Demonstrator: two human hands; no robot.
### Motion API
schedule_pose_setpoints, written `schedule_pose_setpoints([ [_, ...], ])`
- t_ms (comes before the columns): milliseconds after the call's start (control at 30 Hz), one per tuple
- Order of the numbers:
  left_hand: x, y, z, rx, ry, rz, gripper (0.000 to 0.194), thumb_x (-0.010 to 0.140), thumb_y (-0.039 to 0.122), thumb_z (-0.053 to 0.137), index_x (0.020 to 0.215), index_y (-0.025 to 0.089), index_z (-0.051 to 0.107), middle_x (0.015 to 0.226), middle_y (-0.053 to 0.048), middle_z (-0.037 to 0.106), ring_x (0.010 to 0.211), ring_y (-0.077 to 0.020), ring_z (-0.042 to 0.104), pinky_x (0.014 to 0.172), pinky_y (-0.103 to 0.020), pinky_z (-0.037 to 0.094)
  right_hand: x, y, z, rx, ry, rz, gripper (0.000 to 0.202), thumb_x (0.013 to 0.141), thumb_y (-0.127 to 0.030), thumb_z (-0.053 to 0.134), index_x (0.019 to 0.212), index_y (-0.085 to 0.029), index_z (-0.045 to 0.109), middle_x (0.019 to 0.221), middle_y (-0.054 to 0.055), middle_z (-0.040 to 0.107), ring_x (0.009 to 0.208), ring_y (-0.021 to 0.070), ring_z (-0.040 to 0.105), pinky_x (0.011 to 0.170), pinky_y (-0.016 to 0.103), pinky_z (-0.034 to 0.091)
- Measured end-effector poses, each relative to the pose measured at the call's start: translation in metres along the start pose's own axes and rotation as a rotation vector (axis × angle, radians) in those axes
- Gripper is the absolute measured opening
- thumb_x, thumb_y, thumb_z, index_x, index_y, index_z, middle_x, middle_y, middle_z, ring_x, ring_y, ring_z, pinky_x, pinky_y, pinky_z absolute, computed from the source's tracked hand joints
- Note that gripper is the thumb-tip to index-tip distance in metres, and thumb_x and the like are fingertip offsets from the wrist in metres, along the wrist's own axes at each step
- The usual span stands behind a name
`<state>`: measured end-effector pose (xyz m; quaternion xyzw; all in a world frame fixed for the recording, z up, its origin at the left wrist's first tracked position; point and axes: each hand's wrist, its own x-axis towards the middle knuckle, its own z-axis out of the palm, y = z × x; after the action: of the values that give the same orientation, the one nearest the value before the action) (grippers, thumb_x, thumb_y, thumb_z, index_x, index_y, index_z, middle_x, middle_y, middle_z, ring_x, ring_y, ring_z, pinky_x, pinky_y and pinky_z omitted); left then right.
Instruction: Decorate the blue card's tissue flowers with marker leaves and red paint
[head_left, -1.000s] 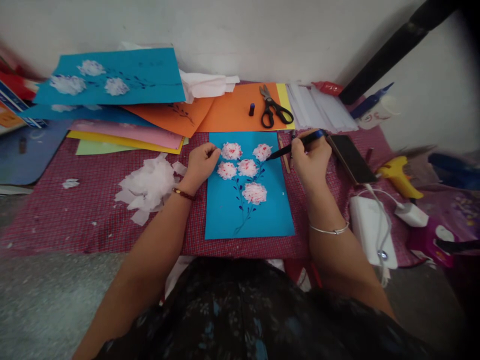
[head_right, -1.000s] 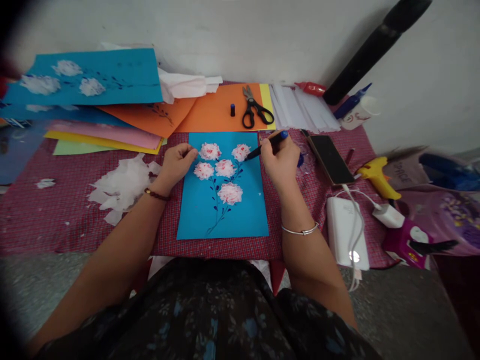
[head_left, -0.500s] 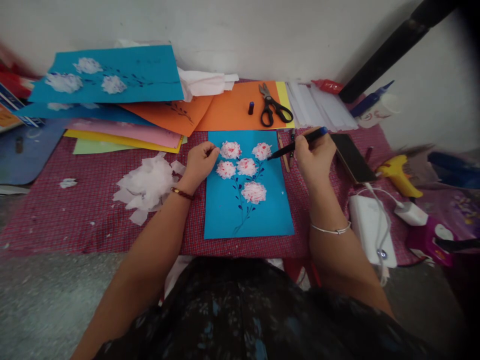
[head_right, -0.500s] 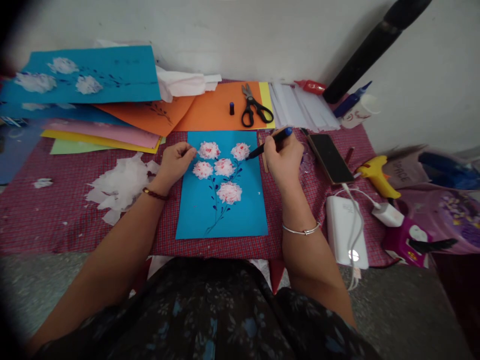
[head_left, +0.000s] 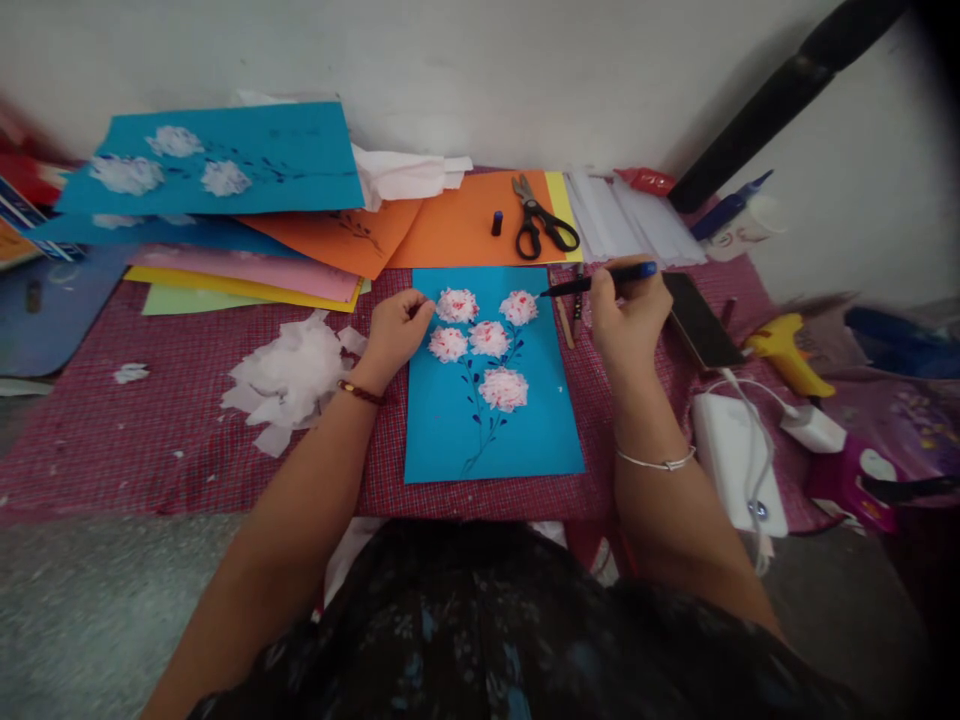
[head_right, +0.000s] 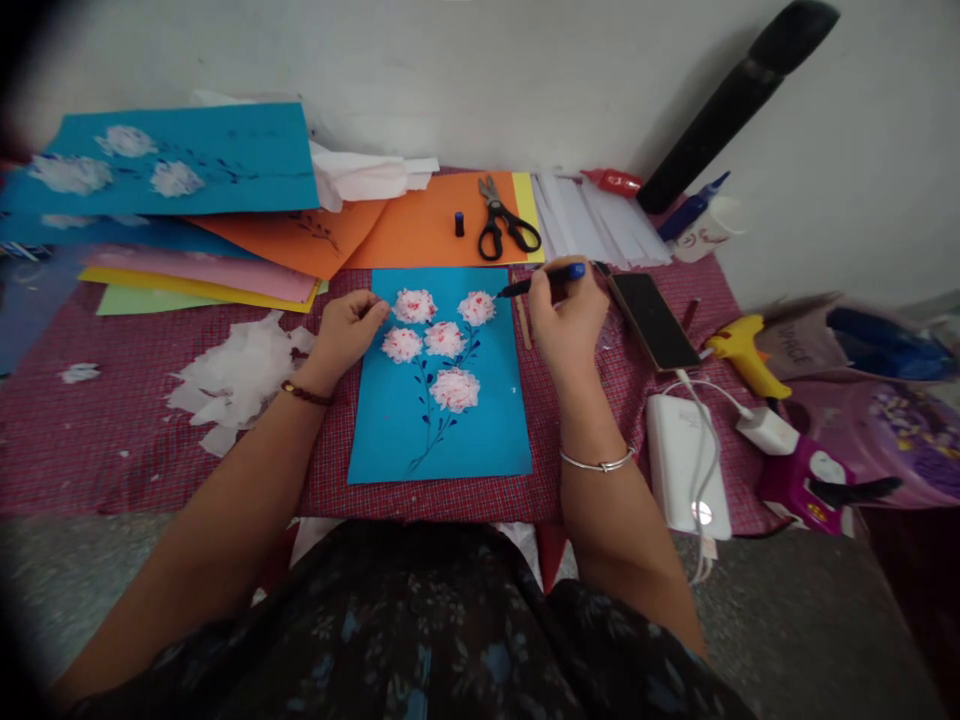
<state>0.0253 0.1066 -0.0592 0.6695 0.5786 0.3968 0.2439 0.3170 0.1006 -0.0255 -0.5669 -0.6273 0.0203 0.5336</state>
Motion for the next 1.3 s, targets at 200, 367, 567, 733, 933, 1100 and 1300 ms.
schedule_pose_setpoints([
  [200, 0.000, 0.000, 0.001, -0.009, 0.005, -0.007, 0.026, 0.084, 0.030, 0.053, 0.060, 0.021, 0.046, 0.061, 0.000, 0.048, 0.062, -0.0147, 0.045, 0.058, -0.031, 0.032, -0.004, 0.002, 0.002, -0.093, -0.189, -0.055, 0.017, 0.090, -0.040, 0.058, 0.092, -0.024, 0.061, 0.082, 0.003, 0.068, 0.070, 0.0184, 0.064, 0.072, 0.036, 0.052],
  [367, 0.000, 0.001, 0.000, -0.003, 0.002, -0.005, 0.026, 0.084, 0.031, 0.053, 0.060, 0.022, 0.047, 0.061, -0.001, 0.051, 0.062, -0.0156, 0.046, 0.058, -0.031, 0.033, -0.001, -0.010, -0.004, -0.147, -0.204, -0.087, 0.011, 0.088, -0.035, 0.060, 0.090, -0.024, 0.062, 0.081, 0.004, 0.069, 0.072, 0.0207, 0.065, 0.081, 0.042, 0.051],
  [567, 0.001, -0.002, 0.000, -0.012, -0.005, -0.010, 0.025, 0.084, 0.031, 0.053, 0.061, 0.021, 0.049, 0.062, -0.001, 0.053, 0.063, -0.0155, 0.047, 0.059, -0.031, 0.034, -0.001, -0.018, -0.007, -0.167, -0.239, -0.133, 0.011, 0.088, -0.034, 0.060, 0.093, -0.025, 0.063, 0.087, 0.005, 0.070, 0.080, 0.0233, 0.066, 0.087, 0.046, 0.048],
  [733, 0.000, 0.000, 0.000, -0.008, -0.002, -0.011, 0.024, 0.085, 0.029, 0.054, 0.062, 0.021, 0.050, 0.062, 0.000, 0.053, 0.062, -0.0151, 0.047, 0.057, -0.030, 0.034, 0.000, -0.020, -0.009, -0.184, -0.266, -0.164, 0.013, 0.088, -0.035, 0.060, 0.095, -0.026, 0.064, 0.089, 0.004, 0.071, 0.084, 0.0242, 0.067, 0.091, 0.048, 0.046],
  [933, 0.000, 0.000, -0.001, 0.012, 0.001, 0.009, 0.024, 0.086, 0.027, 0.054, 0.063, 0.020, 0.050, 0.062, 0.001, 0.052, 0.063, -0.0145, 0.048, 0.058, -0.029, 0.034, 0.001, -0.021, -0.008, -0.170, -0.232, -0.111, 0.014, 0.088, -0.036, 0.059, 0.094, -0.024, 0.063, 0.086, 0.005, 0.070, 0.078, 0.0231, 0.066, 0.087, 0.046, 0.047],
  [1100, 0.001, -0.003, 0.000, 0.016, -0.007, 0.012, 0.024, 0.086, 0.028, 0.053, 0.063, 0.021, 0.049, 0.063, 0.000, 0.053, 0.063, -0.0149, 0.048, 0.058, -0.030, 0.034, -0.001, -0.018, -0.005, -0.128, -0.291, -0.129, 0.016, 0.087, -0.037, 0.059, 0.096, -0.024, 0.063, 0.088, 0.005, 0.069, 0.083, 0.0231, 0.066, 0.087, 0.045, 0.047],
  [1300, 0.000, -0.001, 0.001, 0.011, -0.001, 0.009, 0.027, 0.085, 0.032, 0.052, 0.062, 0.021, 0.044, 0.061, 0.000, 0.047, 0.063, -0.0155, 0.045, 0.058, -0.031, 0.032, 0.003, -0.018, -0.013, -0.131, -0.180, -0.063, 0.016, 0.088, -0.037, 0.057, 0.092, -0.023, 0.063, 0.078, 0.003, 0.067, 0.073, 0.0197, 0.064, 0.079, 0.039, 0.050],
])
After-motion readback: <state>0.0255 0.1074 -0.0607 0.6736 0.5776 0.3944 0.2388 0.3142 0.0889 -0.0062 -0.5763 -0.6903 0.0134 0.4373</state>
